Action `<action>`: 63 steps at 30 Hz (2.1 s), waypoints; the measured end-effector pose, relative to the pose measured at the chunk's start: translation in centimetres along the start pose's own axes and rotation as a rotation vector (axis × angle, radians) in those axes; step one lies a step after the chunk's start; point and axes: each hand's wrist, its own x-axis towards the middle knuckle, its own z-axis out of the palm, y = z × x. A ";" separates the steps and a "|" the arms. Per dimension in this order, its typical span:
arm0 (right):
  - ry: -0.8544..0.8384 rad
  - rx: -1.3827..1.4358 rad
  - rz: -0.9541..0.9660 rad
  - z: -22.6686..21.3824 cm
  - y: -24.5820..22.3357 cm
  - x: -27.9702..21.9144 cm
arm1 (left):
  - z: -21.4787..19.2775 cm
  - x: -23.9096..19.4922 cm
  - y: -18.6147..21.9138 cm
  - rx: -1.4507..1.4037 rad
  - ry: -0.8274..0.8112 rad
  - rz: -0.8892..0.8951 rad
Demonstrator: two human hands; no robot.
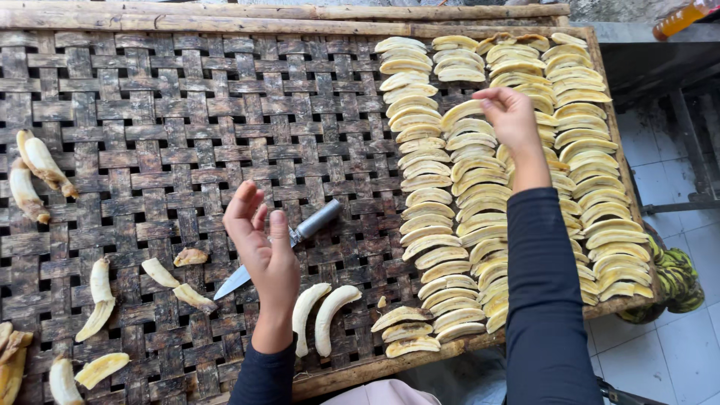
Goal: The person peels bananas using a knife and places the peeled fruit onto a woven tray. They repeatedly pick up bananas from a green basket, peel them, and arrange the peeled pieces in rows on the tray.
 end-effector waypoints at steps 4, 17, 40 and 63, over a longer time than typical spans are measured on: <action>0.030 -0.105 0.023 -1.5 6.0 3.1 | -0.4 0.5 -0.4 -0.146 0.079 -0.011; 0.227 -0.768 -0.456 4.3 -4.1 -4.4 | -1.0 0.9 -0.7 -0.186 0.129 -0.025; -0.590 -0.307 -1.007 18.8 -17.3 -26.5 | -1.4 0.9 -0.6 -0.160 0.111 0.018; 0.089 -0.404 -0.115 -0.6 4.8 2.9 | -1.1 1.0 -1.7 -0.132 0.094 -0.060</action>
